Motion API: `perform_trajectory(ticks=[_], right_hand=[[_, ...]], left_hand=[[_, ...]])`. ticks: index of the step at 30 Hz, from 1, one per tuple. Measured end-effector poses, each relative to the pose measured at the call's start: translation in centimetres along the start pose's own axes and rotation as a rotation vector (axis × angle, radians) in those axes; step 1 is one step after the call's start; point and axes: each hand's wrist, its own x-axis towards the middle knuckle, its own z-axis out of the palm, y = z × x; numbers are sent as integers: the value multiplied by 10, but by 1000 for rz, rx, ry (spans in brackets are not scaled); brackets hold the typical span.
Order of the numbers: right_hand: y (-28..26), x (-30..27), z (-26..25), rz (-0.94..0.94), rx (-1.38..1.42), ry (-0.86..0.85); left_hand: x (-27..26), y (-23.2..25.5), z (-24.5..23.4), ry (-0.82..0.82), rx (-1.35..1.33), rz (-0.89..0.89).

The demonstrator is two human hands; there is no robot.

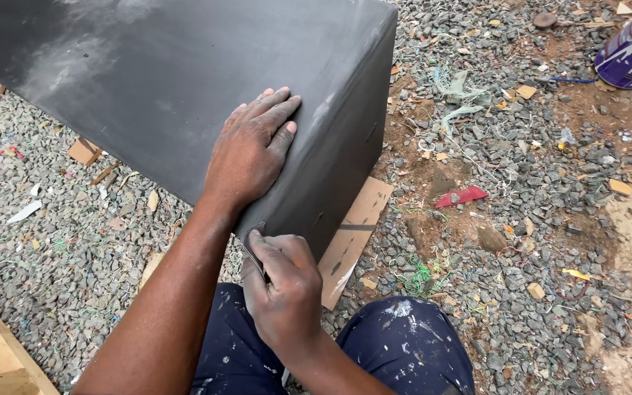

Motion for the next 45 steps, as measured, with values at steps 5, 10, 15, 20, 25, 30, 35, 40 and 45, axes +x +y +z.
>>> perform_trajectory(ticks=[5, 10, 15, 20, 25, 30, 35, 40, 45], right_hand=[[21, 16, -2, 23, 3, -11], [23, 31, -15, 222, 109, -34], [60, 55, -26, 792, 250, 113], [56, 79, -31, 970, 441, 247], [92, 74, -23, 1027, 532, 322], [81, 83, -21, 1103, 631, 386], [102, 77, -9, 1176, 821, 489], [93, 86, 4, 1204, 819, 448], [104, 85, 17, 1090, 617, 306]], left_hand=[[2, -2, 0, -23, 6, -7], [-11, 2, -1, -3, 21, 29], [-37, 11, -10, -64, -24, 32], [-11, 14, -2, -91, 35, 40], [52, 16, 21, -138, 134, 103], [102, 34, 35, -66, 72, 75], [131, 7, 54, 62, -113, 243], [135, 0, 54, 129, -250, 248], [139, -6, 54, 145, -246, 278]])
